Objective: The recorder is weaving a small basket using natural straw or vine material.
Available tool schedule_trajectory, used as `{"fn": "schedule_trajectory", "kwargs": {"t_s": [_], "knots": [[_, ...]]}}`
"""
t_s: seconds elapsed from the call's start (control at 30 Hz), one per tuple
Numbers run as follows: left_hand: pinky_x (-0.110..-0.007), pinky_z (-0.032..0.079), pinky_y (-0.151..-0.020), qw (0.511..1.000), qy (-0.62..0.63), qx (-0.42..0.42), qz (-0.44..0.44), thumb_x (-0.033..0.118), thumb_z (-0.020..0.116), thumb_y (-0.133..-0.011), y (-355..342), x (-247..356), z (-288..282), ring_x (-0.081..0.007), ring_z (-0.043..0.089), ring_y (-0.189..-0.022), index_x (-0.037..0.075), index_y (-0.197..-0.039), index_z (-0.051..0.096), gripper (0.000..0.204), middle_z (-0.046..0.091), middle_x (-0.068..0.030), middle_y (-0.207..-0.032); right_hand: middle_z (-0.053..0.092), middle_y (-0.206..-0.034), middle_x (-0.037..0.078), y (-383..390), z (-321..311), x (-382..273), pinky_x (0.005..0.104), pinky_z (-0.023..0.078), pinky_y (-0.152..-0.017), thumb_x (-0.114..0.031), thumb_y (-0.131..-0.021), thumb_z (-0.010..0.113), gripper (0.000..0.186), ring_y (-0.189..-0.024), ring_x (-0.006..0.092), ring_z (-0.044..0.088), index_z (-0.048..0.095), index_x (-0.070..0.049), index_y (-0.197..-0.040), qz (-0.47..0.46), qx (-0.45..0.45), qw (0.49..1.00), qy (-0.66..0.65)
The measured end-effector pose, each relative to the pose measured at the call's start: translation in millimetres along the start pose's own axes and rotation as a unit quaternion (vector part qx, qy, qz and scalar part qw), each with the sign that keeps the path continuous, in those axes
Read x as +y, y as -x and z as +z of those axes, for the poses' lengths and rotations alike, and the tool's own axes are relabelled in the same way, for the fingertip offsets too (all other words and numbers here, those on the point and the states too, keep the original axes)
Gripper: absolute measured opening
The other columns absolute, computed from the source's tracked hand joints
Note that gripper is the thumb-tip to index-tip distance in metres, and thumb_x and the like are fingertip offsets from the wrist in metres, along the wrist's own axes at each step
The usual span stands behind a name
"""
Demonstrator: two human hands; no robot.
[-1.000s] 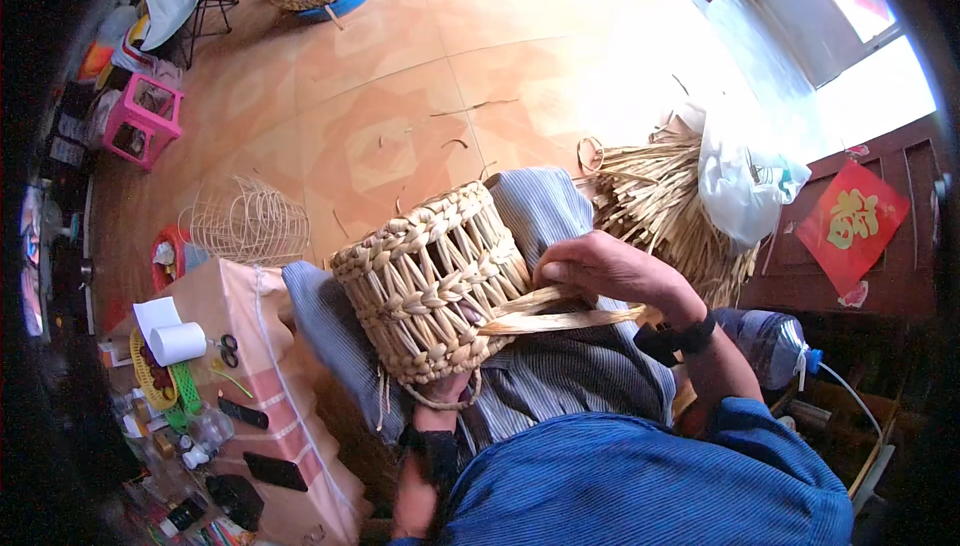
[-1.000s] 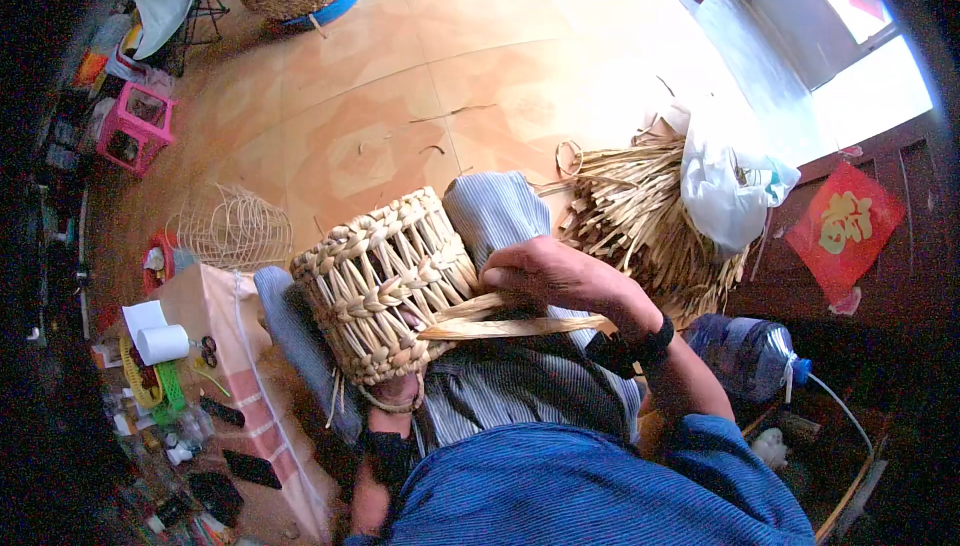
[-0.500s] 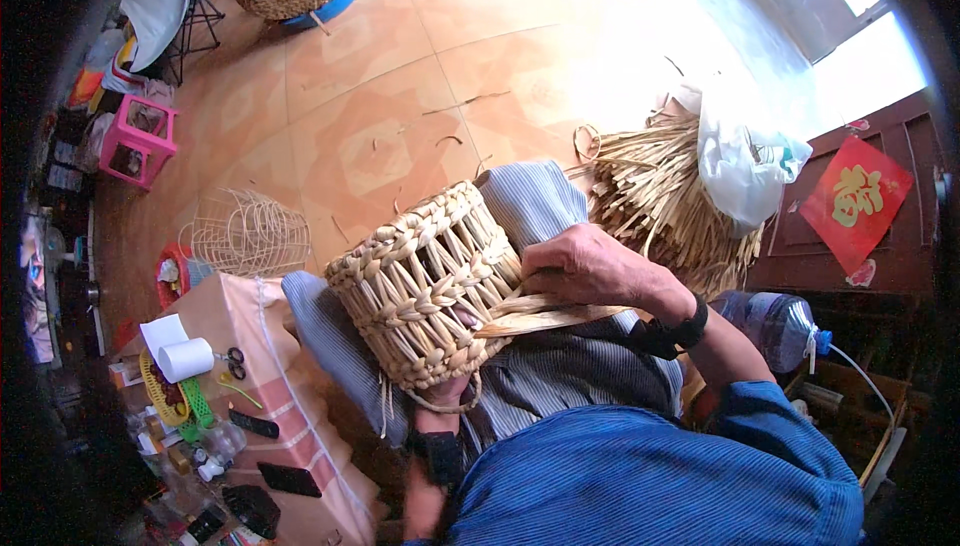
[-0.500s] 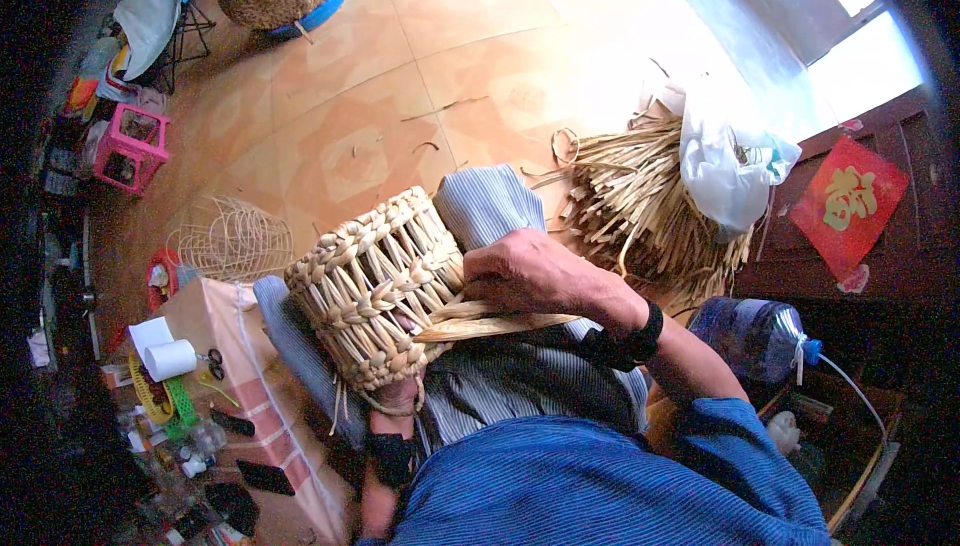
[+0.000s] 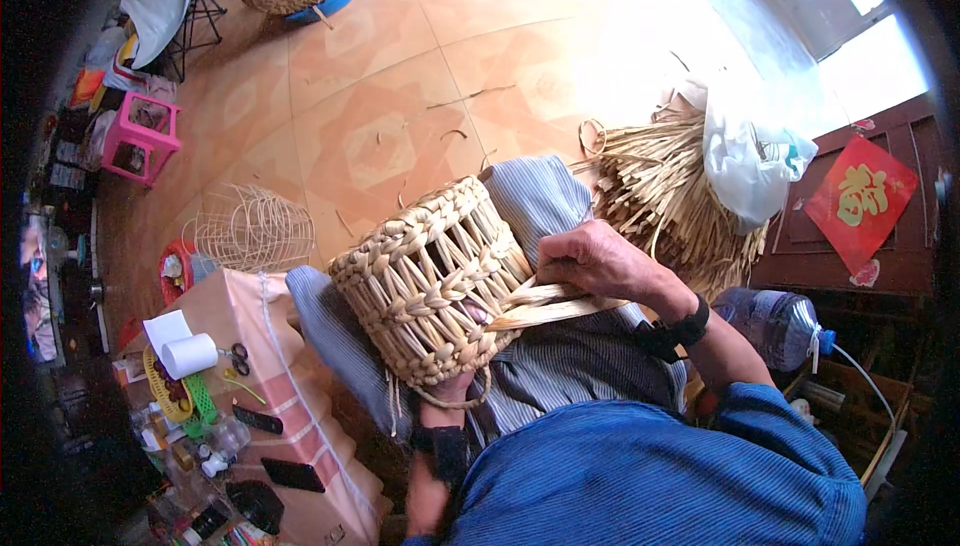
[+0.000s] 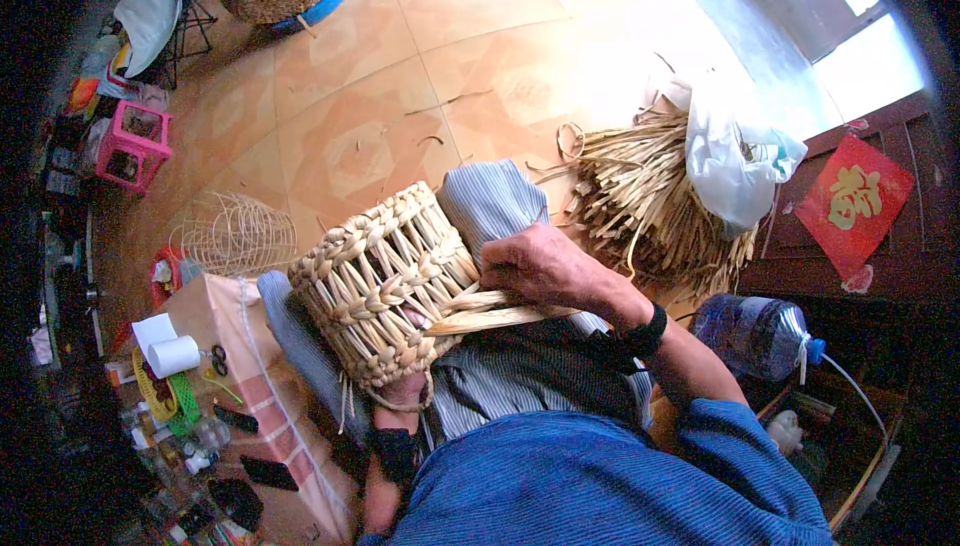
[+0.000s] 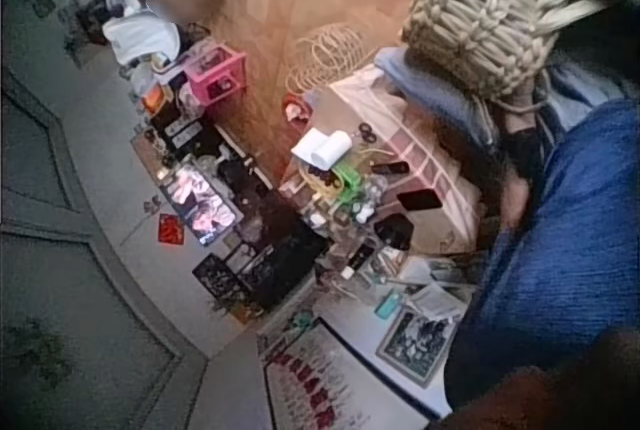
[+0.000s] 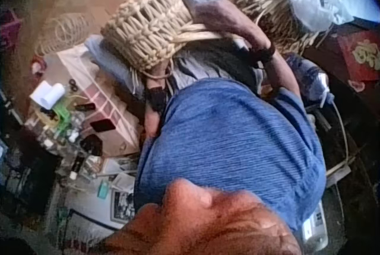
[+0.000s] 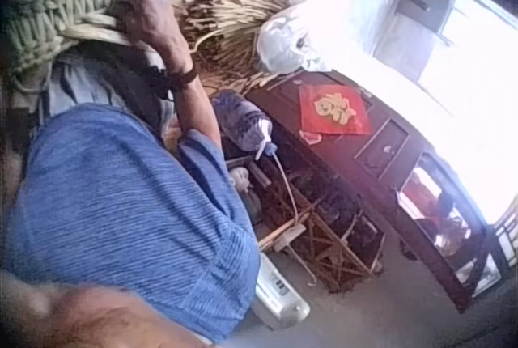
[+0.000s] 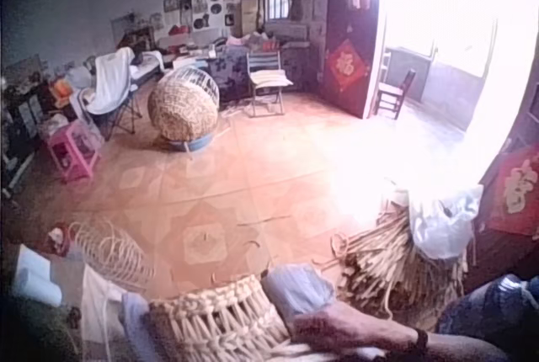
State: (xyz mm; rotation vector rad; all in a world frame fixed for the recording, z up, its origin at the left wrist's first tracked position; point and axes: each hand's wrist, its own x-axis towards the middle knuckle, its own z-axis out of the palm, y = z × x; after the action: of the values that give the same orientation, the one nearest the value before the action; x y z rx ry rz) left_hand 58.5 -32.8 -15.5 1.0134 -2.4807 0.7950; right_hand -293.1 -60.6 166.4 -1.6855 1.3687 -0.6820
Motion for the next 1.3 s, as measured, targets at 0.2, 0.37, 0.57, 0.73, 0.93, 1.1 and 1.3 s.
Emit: {"fn": "schedule_trajectory", "kwargs": {"t_s": [0.2, 0.37, 0.57, 0.73, 0.93, 1.1, 1.3], "knots": [[-0.057, 0.043, -0.107, 0.999, -0.002, -0.029, -0.038, 0.069, 0.071, -0.088, -22.4, -0.7, -21.7, -0.0267, 0.056, -0.129, 0.040, -0.122, 0.074, 0.045, 0.063, 0.0081, -0.138, 0.075, -0.110, 0.012, 0.2, -21.4, -19.6, 0.0375, 0.061, -0.078, -0.012, -0.100, 0.077, 0.015, -0.093, 0.0262, 0.077, 0.078, -0.007, -0.113, -0.023, -0.013, 0.999, 0.034], [-0.058, 0.040, -0.115, 1.000, -0.006, -0.013, -0.008, 0.070, 0.069, -0.090, -5.5, 1.6, -6.4, -0.0300, 0.053, -0.137, 0.037, -0.129, 0.072, 0.051, 0.062, 0.0043, -0.145, 0.069, -0.128, 0.010, -6.8, -6.9, -42.2, 0.0434, 0.062, -0.089, -0.019, -0.089, 0.087, 0.031, -0.112, 0.0301, 0.071, 0.078, -0.013, -0.118, -0.178, 0.038, 0.972, 0.147], [-0.059, 0.037, -0.121, 0.997, 0.042, -0.061, -0.021, 0.067, 0.067, -0.094, -25.8, 1.9, -16.4, -0.0318, 0.051, -0.143, 0.032, -0.141, 0.066, 0.059, 0.061, 0.0006, -0.151, 0.065, -0.115, 0.007, 1.9, 21.2, -58.6, 0.0429, 0.057, -0.086, -0.024, -0.087, 0.088, 0.038, -0.104, 0.0299, 0.064, 0.074, -0.011, -0.120, -0.189, 0.050, 0.974, 0.117], [-0.060, 0.034, -0.126, 0.987, 0.088, -0.120, -0.052, 0.065, 0.064, -0.097, -42.5, -2.2, -28.1, -0.0334, 0.050, -0.147, 0.027, -0.151, 0.061, 0.066, 0.060, -0.0025, -0.155, 0.058, -0.105, 0.008, 7.7, 19.8, -64.0, 0.0439, 0.055, -0.082, -0.025, -0.094, 0.070, 0.027, -0.099, 0.0288, 0.061, 0.069, -0.012, -0.118, -0.244, 0.048, 0.944, 0.215], [-0.058, 0.029, -0.133, 0.837, 0.337, -0.380, -0.201, 0.066, 0.061, -0.100, -98.1, -25.6, -68.6, -0.0342, 0.043, -0.158, 0.023, -0.166, 0.048, 0.080, 0.054, -0.0086, -0.166, 0.061, -0.099, 0.005, 35.0, 31.6, -56.2, 0.0408, 0.055, -0.073, -0.024, -0.089, 0.080, 0.030, -0.089, 0.0259, 0.064, 0.069, -0.011, -0.114, -0.142, 0.088, 0.957, 0.235], [-0.059, 0.030, -0.132, 0.884, 0.298, -0.323, -0.159, 0.066, 0.060, -0.100, -77.9, -18.5, -59.2, -0.0345, 0.044, -0.156, 0.023, -0.164, 0.050, 0.079, 0.054, -0.0086, -0.165, 0.061, -0.095, 0.005, 32.0, 37.3, -70.0, 0.0421, 0.054, -0.070, -0.022, -0.089, 0.083, 0.025, -0.084, 0.0270, 0.065, 0.070, -0.011, -0.107, -0.098, 0.094, 0.960, 0.247], [-0.059, 0.032, -0.130, 0.952, 0.200, -0.211, -0.096, 0.067, 0.059, -0.100, -57.9, -8.3, -48.1, -0.0348, 0.046, -0.155, 0.022, -0.162, 0.052, 0.076, 0.055, -0.0087, -0.164, 0.057, -0.093, 0.010, 33.0, 36.4, -72.2, 0.0455, 0.054, -0.068, -0.015, -0.094, 0.075, 0.017, -0.082, 0.0314, 0.065, 0.063, -0.008, -0.103, -0.111, 0.060, 0.970, 0.206]]}}
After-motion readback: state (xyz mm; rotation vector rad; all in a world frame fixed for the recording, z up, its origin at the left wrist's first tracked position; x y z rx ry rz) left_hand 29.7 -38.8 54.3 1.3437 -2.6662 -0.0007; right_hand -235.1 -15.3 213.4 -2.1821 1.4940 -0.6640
